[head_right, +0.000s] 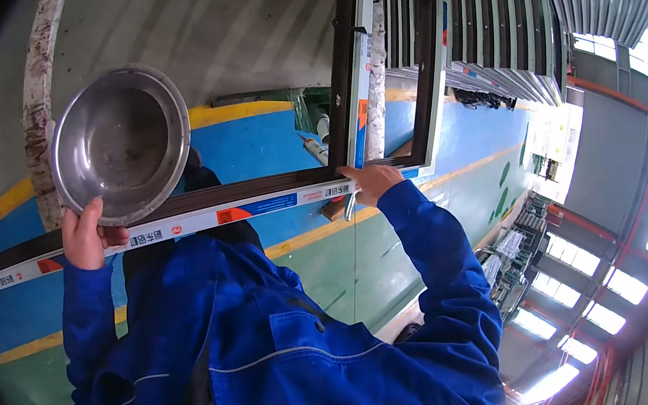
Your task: Applying sealant to the joints of a window frame with a caulk gun and smoothing it out with a finger.
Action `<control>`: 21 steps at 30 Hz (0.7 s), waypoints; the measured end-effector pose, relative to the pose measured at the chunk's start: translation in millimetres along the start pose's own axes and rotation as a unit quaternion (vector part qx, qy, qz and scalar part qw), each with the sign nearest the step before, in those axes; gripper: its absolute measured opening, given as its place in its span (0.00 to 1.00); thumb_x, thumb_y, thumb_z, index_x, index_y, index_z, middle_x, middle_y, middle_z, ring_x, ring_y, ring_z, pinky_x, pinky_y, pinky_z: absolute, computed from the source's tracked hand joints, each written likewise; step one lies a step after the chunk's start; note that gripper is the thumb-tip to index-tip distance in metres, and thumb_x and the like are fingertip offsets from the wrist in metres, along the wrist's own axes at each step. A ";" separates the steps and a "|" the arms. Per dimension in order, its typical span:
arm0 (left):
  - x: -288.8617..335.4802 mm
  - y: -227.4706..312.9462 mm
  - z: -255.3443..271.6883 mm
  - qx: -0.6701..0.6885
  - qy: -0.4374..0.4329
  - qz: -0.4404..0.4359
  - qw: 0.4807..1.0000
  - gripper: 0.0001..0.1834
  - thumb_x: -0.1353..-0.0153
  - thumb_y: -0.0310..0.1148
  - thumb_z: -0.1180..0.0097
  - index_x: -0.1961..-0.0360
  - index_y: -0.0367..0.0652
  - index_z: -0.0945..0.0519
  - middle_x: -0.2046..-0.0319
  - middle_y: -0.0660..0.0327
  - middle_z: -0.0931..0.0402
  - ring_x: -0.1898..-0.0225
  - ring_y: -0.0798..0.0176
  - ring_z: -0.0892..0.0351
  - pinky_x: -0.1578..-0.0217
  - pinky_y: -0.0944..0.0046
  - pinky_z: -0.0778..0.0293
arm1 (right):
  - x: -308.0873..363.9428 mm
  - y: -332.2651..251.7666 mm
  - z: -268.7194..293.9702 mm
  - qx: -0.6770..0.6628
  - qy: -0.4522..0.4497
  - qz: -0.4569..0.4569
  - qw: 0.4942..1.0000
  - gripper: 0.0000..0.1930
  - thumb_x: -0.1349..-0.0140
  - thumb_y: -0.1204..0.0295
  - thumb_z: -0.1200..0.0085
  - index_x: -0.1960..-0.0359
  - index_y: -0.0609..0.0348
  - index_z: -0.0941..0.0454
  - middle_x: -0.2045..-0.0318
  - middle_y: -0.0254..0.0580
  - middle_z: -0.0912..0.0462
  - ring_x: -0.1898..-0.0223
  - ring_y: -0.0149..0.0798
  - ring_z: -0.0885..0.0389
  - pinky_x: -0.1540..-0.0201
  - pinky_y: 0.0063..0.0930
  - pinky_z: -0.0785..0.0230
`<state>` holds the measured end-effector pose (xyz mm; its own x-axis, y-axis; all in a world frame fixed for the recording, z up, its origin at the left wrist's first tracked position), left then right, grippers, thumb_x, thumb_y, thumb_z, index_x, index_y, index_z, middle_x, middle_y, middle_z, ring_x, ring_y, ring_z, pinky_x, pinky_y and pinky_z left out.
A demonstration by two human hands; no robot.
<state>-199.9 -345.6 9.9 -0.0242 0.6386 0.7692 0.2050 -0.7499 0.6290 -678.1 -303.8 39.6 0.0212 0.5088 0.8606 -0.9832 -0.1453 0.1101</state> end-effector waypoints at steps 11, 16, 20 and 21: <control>2.0 -4.5 -33.2 0.035 0.033 -0.025 0.998 0.18 0.38 0.39 0.50 0.52 0.39 0.30 0.71 0.55 0.21 0.83 0.63 0.22 0.84 0.67 0.24 | -10.4 -2.8 17.5 0.106 -0.098 0.018 0.989 0.27 0.53 0.63 0.42 0.47 0.37 0.27 0.66 0.41 0.16 0.60 0.49 0.18 0.59 0.43 0.26; 5.2 -13.2 -30.1 0.042 0.045 -0.025 0.998 0.19 0.39 0.39 0.49 0.51 0.38 0.30 0.71 0.54 0.21 0.82 0.64 0.22 0.83 0.67 0.24 | -15.2 -7.6 27.4 0.118 -0.126 0.025 0.985 0.26 0.52 0.65 0.44 0.47 0.44 0.28 0.66 0.48 0.17 0.62 0.51 0.18 0.60 0.44 0.26; 9.6 -20.6 -24.9 0.038 0.049 -0.020 0.998 0.20 0.38 0.38 0.49 0.50 0.37 0.33 0.68 0.52 0.21 0.80 0.62 0.21 0.82 0.68 0.22 | -15.5 2.1 29.1 0.044 -0.039 0.050 0.997 0.23 0.52 0.64 0.43 0.51 0.42 0.25 0.70 0.45 0.17 0.63 0.50 0.17 0.61 0.44 0.27; 10.2 -22.6 -24.7 0.040 0.059 -0.006 0.997 0.20 0.38 0.38 0.49 0.50 0.37 0.33 0.68 0.52 0.21 0.80 0.62 0.20 0.82 0.68 0.22 | -16.7 3.9 28.2 0.042 -0.032 0.057 0.997 0.23 0.53 0.65 0.43 0.51 0.43 0.25 0.71 0.45 0.17 0.64 0.50 0.17 0.61 0.43 0.26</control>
Point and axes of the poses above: each hand's wrist, its own x-axis away from the middle knuckle, its own z-axis out of the back of the hand, y = z × x, the point moved 1 cm from there along -x, towards the middle knuckle
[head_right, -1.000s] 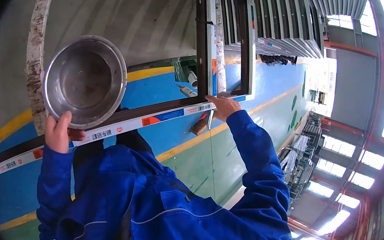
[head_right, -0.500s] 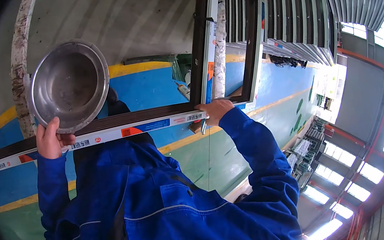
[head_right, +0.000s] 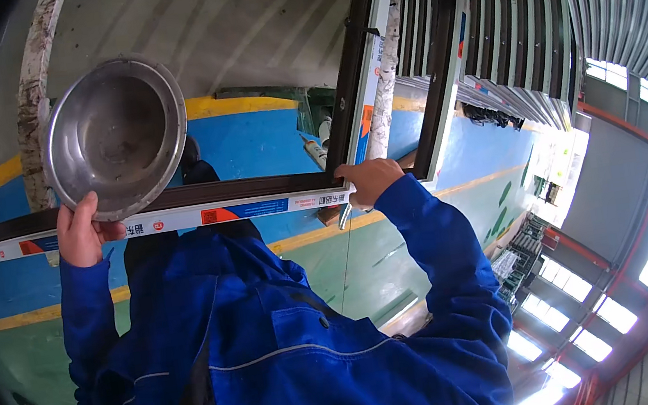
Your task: Applying sealant to the joints of a window frame with a caulk gun and smoothing it out with a finger.
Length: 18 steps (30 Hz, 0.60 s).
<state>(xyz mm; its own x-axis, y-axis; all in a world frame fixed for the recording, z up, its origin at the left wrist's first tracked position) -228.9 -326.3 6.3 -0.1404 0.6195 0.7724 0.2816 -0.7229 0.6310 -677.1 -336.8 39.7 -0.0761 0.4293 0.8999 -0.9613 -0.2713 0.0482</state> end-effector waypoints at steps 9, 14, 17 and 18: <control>2.2 -10.8 8.7 0.001 0.002 0.003 1.000 0.21 0.38 0.39 0.49 0.49 0.36 0.33 0.69 0.52 0.21 0.79 0.63 0.20 0.81 0.68 0.22 | -6.7 -7.8 -8.5 0.071 -0.076 -0.006 0.995 0.24 0.55 0.63 0.40 0.52 0.45 0.25 0.70 0.44 0.17 0.64 0.51 0.18 0.62 0.44 0.27; 6.7 -11.6 9.7 0.006 0.004 -0.024 1.000 0.21 0.39 0.40 0.49 0.49 0.37 0.32 0.69 0.53 0.20 0.80 0.64 0.21 0.82 0.69 0.23 | -9.3 4.8 -0.8 0.016 -0.041 0.029 0.999 0.25 0.55 0.64 0.41 0.50 0.44 0.26 0.70 0.44 0.17 0.63 0.50 0.18 0.61 0.44 0.27; 6.9 -12.3 7.8 0.009 0.004 -0.026 1.000 0.21 0.39 0.40 0.48 0.49 0.39 0.32 0.70 0.54 0.20 0.81 0.65 0.21 0.82 0.69 0.24 | -10.5 5.7 -2.4 0.013 -0.026 0.036 0.999 0.27 0.54 0.65 0.41 0.47 0.42 0.28 0.69 0.43 0.17 0.63 0.49 0.18 0.61 0.44 0.27; 5.9 -12.3 7.4 0.007 0.009 -0.015 1.000 0.22 0.39 0.40 0.48 0.49 0.39 0.32 0.70 0.54 0.20 0.81 0.65 0.21 0.82 0.69 0.24 | -11.4 4.9 -3.1 0.049 -0.050 0.021 0.997 0.29 0.53 0.65 0.42 0.45 0.41 0.29 0.69 0.43 0.17 0.63 0.49 0.18 0.61 0.44 0.26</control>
Point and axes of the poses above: each hand's wrist, its own x-axis away from the middle knuckle, its own z-axis out of the back of the hand, y = z × x, the point moved 1 cm from there along -x, towards the middle knuckle
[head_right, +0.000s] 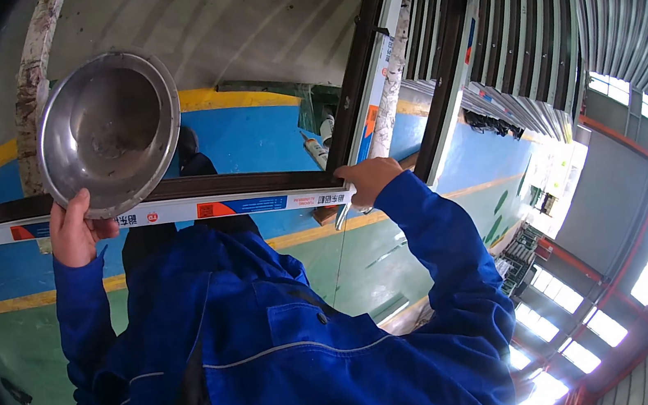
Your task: Applying sealant to the joints of a window frame with a caulk gun and smoothing it out with a finger.
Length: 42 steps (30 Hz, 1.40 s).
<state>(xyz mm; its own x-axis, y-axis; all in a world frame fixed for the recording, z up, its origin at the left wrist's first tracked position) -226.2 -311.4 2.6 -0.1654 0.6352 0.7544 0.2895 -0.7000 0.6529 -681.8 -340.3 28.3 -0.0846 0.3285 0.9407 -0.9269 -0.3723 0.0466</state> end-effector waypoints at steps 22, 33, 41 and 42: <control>-2.3 -9.0 1.6 0.045 -0.006 0.013 0.999 0.22 0.39 0.39 0.49 0.48 0.37 0.33 0.69 0.52 0.21 0.81 0.64 0.21 0.82 0.68 0.22 | -8.6 -26.1 -24.5 0.185 -0.005 -0.022 0.982 0.27 0.43 0.67 0.46 0.39 0.39 0.34 0.75 0.38 0.18 0.71 0.43 0.17 0.74 0.36 0.27; 1.3 -6.2 10.6 0.036 -0.025 0.014 0.999 0.22 0.39 0.41 0.48 0.50 0.38 0.32 0.71 0.54 0.21 0.81 0.65 0.22 0.83 0.69 0.24 | -3.4 -29.5 -20.8 0.166 0.007 -0.056 0.985 0.30 0.43 0.68 0.46 0.36 0.47 0.39 0.76 0.43 0.18 0.74 0.44 0.17 0.75 0.37 0.27; 2.9 -6.1 15.2 0.036 -0.022 0.001 0.999 0.21 0.39 0.41 0.48 0.50 0.37 0.32 0.71 0.54 0.21 0.81 0.65 0.21 0.83 0.69 0.23 | -9.8 -28.5 -20.7 0.019 -0.053 -0.040 0.998 0.38 0.45 0.70 0.50 0.31 0.54 0.51 0.77 0.47 0.18 0.77 0.46 0.17 0.74 0.40 0.26; 3.8 -5.9 15.7 0.036 -0.019 0.005 0.999 0.21 0.39 0.41 0.48 0.51 0.37 0.32 0.71 0.53 0.21 0.81 0.65 0.21 0.83 0.69 0.23 | -7.7 -28.3 -18.5 -0.070 -0.099 -0.069 0.990 0.38 0.45 0.72 0.52 0.31 0.55 0.53 0.77 0.47 0.18 0.77 0.45 0.18 0.75 0.38 0.25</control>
Point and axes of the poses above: each hand's wrist, its own x-axis away from the middle knuckle, its own z-axis out of the back of the hand, y = z × x, the point moved 1 cm from there along -x, towards the middle knuckle
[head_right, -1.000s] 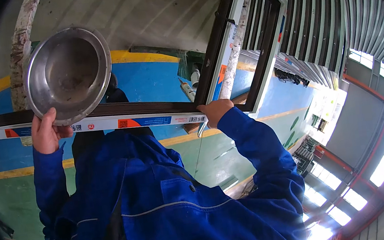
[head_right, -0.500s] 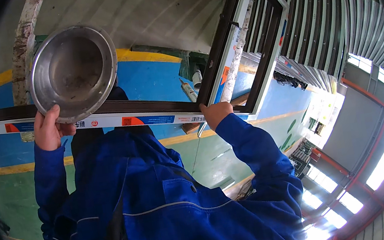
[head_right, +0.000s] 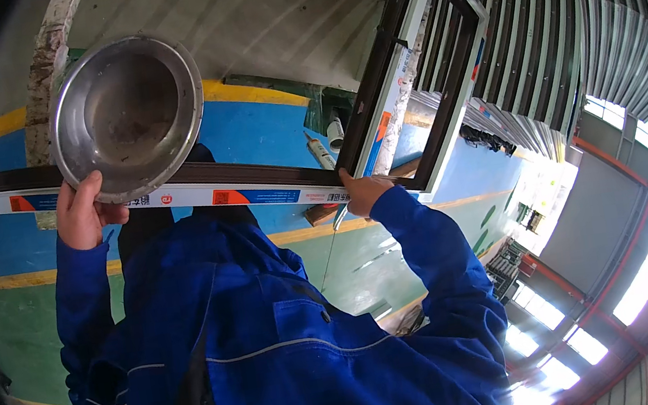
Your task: Applying sealant to the joints of a window frame with a caulk gun and smoothing it out with a finger.
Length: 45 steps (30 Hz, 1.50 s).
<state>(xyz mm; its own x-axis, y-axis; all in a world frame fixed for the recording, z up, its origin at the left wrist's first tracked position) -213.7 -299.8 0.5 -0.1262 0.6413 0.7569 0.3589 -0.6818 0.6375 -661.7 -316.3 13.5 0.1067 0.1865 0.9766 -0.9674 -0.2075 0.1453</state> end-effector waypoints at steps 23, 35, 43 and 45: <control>1.1 3.7 -1.3 -0.018 -0.019 -0.002 1.000 0.21 0.39 0.38 0.51 0.48 0.37 0.33 0.69 0.53 0.22 0.81 0.65 0.22 0.82 0.69 0.23 | 2.4 6.0 6.0 0.074 0.133 0.014 0.988 0.25 0.43 0.70 0.53 0.41 0.41 0.32 0.64 0.45 0.16 0.62 0.48 0.17 0.60 0.45 0.26; -0.4 0.0 -0.1 -0.008 0.004 0.004 1.000 0.21 0.39 0.38 0.50 0.49 0.36 0.33 0.70 0.53 0.22 0.81 0.64 0.22 0.82 0.69 0.23 | -6.0 -6.2 4.2 0.168 0.035 0.002 0.985 0.24 0.42 0.72 0.54 0.41 0.51 0.33 0.65 0.49 0.17 0.62 0.46 0.17 0.63 0.45 0.25; -4.5 -2.0 1.8 0.003 0.008 0.002 1.000 0.21 0.39 0.39 0.49 0.50 0.36 0.32 0.71 0.53 0.22 0.81 0.64 0.22 0.82 0.68 0.23 | -10.4 1.5 23.2 -0.156 -0.064 0.014 0.986 0.27 0.45 0.75 0.59 0.39 0.59 0.35 0.71 0.49 0.17 0.83 0.34 0.20 0.76 0.24 0.26; -7.0 -2.1 1.9 -0.005 0.013 0.022 1.000 0.22 0.40 0.42 0.47 0.50 0.37 0.32 0.69 0.54 0.21 0.81 0.66 0.22 0.83 0.70 0.24 | -5.6 8.4 34.1 -0.213 -0.077 0.029 0.974 0.27 0.44 0.74 0.58 0.39 0.57 0.35 0.72 0.49 0.18 0.82 0.33 0.20 0.76 0.24 0.26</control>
<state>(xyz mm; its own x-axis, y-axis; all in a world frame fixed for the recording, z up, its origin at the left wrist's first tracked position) -211.8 -302.2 -6.4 -0.1354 0.6010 0.7877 0.3546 -0.7130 0.6049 -662.6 -351.8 14.7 0.0500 0.0339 0.9982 -0.9769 0.2098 0.0418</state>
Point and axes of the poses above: each hand's wrist, its own x-axis away from the middle knuckle, its own z-axis out of the back of the hand, y = z × x, the point moved 1 cm from there along -x, towards the middle knuckle
